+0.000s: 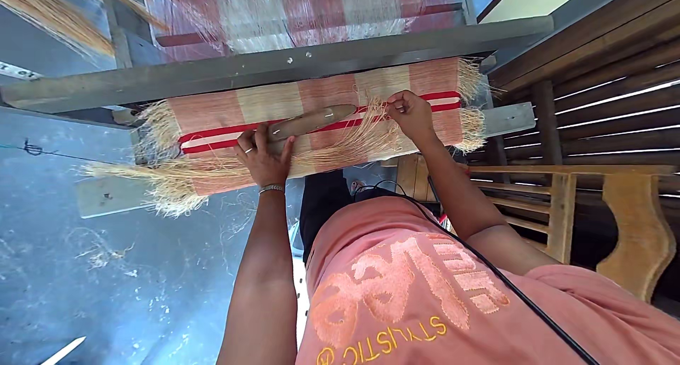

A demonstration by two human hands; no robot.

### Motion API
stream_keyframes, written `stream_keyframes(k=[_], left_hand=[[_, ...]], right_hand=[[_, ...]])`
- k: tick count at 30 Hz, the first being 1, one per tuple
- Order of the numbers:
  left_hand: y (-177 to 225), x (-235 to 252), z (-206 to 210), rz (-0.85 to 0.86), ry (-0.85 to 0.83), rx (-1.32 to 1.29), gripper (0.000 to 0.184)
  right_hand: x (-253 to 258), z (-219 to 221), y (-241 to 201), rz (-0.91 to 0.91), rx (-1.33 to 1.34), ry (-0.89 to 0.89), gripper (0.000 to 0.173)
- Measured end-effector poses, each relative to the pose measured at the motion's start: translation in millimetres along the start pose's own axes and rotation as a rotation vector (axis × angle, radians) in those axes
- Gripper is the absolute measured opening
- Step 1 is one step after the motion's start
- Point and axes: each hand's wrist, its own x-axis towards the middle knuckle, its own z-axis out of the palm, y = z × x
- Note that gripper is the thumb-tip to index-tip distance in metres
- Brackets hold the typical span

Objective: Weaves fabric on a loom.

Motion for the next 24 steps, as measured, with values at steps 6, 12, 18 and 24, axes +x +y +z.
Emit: stream_keyframes(k=[6,12,18,24], left_hand=[[0.0,0.8,-0.7,0.009,0.007,-0.018,0.074],[0.2,1.6,-0.8,-0.003,-0.017,-0.018,0.076],[-2.8,1.7,2.1,-0.012,-0.028,0.0,0.076],[-2.2,0.9,1.3,-0.011,-0.021,-0.005,0.077]], right_hand=[[-0.7,-10.5,1.1,0.007,-0.053,0.052,0.019],[-1.1,-19.3,13.0,0.174,0.192,0.046,0.02],[-8.7,-92.3,46.7,0.442,0.78,0.184,0.022],[-81.2,-344.8,120.3,0.243,1.033,0.935,0.019]])
